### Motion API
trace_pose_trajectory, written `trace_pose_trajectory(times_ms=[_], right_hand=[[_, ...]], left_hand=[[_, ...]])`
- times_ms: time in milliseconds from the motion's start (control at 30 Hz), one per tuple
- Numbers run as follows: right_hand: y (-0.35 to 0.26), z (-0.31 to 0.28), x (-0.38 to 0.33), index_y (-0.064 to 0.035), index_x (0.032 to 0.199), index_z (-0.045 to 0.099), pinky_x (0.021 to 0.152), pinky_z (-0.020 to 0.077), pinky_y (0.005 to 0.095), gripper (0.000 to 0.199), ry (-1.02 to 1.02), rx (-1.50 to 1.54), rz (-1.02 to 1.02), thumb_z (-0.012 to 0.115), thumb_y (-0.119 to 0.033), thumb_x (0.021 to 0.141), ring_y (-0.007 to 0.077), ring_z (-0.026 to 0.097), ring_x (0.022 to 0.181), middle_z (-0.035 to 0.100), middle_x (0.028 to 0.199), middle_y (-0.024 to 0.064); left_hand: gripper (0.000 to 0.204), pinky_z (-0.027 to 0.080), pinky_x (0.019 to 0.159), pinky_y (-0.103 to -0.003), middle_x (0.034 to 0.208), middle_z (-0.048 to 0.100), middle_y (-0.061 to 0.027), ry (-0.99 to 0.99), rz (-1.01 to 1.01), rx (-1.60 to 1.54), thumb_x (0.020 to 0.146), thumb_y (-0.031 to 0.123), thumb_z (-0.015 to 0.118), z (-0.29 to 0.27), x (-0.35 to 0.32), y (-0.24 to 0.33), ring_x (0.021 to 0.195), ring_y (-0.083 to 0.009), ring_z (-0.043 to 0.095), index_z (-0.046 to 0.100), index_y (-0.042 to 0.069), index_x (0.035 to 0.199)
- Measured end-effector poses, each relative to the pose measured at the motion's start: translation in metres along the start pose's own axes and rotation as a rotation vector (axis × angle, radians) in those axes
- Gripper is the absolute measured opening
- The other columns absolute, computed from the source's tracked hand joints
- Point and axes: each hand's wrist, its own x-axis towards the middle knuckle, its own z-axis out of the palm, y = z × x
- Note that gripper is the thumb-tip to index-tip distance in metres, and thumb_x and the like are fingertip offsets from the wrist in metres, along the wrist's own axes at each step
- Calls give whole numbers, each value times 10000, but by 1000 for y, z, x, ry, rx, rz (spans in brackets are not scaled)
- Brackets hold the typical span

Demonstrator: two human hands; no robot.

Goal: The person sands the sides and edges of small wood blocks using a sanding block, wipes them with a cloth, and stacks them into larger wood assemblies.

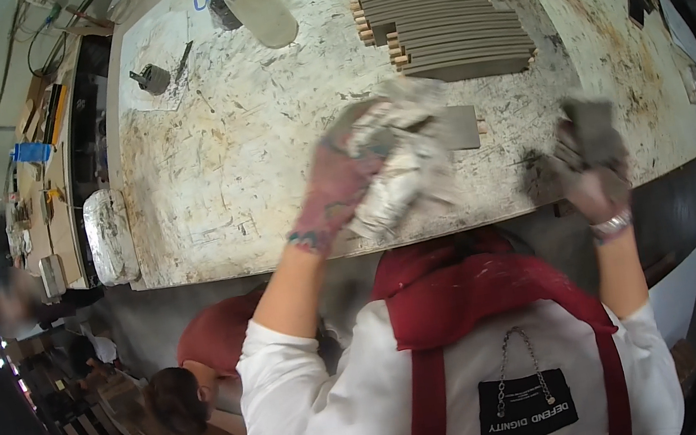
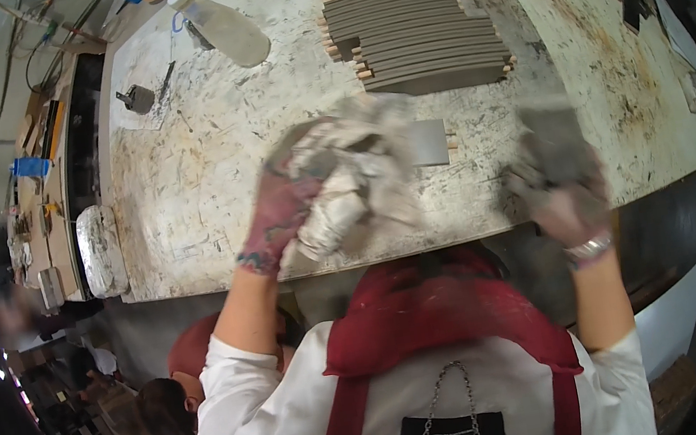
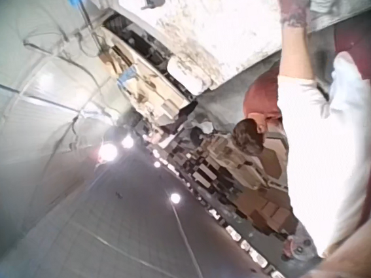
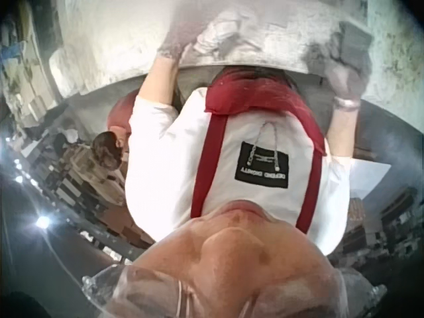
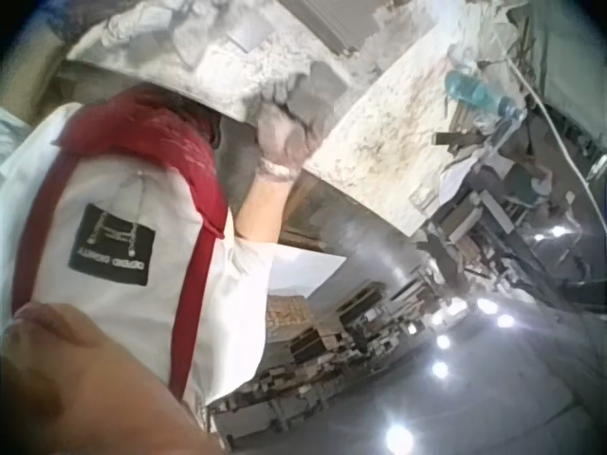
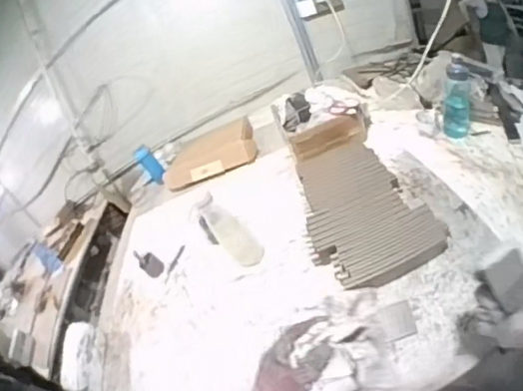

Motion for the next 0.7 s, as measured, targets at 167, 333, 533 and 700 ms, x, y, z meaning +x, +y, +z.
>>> trace_pose_trajectory(times_ms=[167, 333, 533, 700], right_hand=[[109, -8, 108, -98, 1173, 555, 857, 498, 371, 297, 33, -132, -92, 565, -248, 917, 247, 583, 967, 587, 1096, 106], [122, -48, 120, -48, 1172, 569, 913, 474, 386, 339, 31, -591, -215, 600, -236, 891, 200, 594, 1010, 614, 1149, 121], [137, -13, 142, -12, 1214, 563, 862, 477, 296, 460, 104, -588, -71, 648, -275, 846, 187, 592, 1020, 627, 1101, 102], [160, -7, 127, 9, 1158, 597, 939, 445, 324, 486, -80, -1013, 73, 664, -336, 823, 199, 575, 1044, 622, 1096, 100]], left_hand=[[432, 382, 1006, -396, 1148, 567, -166, 445, 262, 1005, 829, 292, 662, -30, 16, -61, 1173, -354, 462, 580, 101, 1208], [441, 431, 955, -352, 1162, 583, -131, 194, 217, 1165, 801, 206, 700, -78, -9, -66, 1120, -305, 532, 577, 105, 1213], [402, 448, 934, -327, 1160, 606, -125, -59, -115, 1169, 847, 110, 639, -94, -12, -24, 1096, -242, 576, 552, 77, 1239], [426, 411, 999, -315, 1256, 577, -80, -329, -393, 1029, 876, 87, 625, -124, -11, 0, 1160, -200, 525, 531, 90, 1291]])
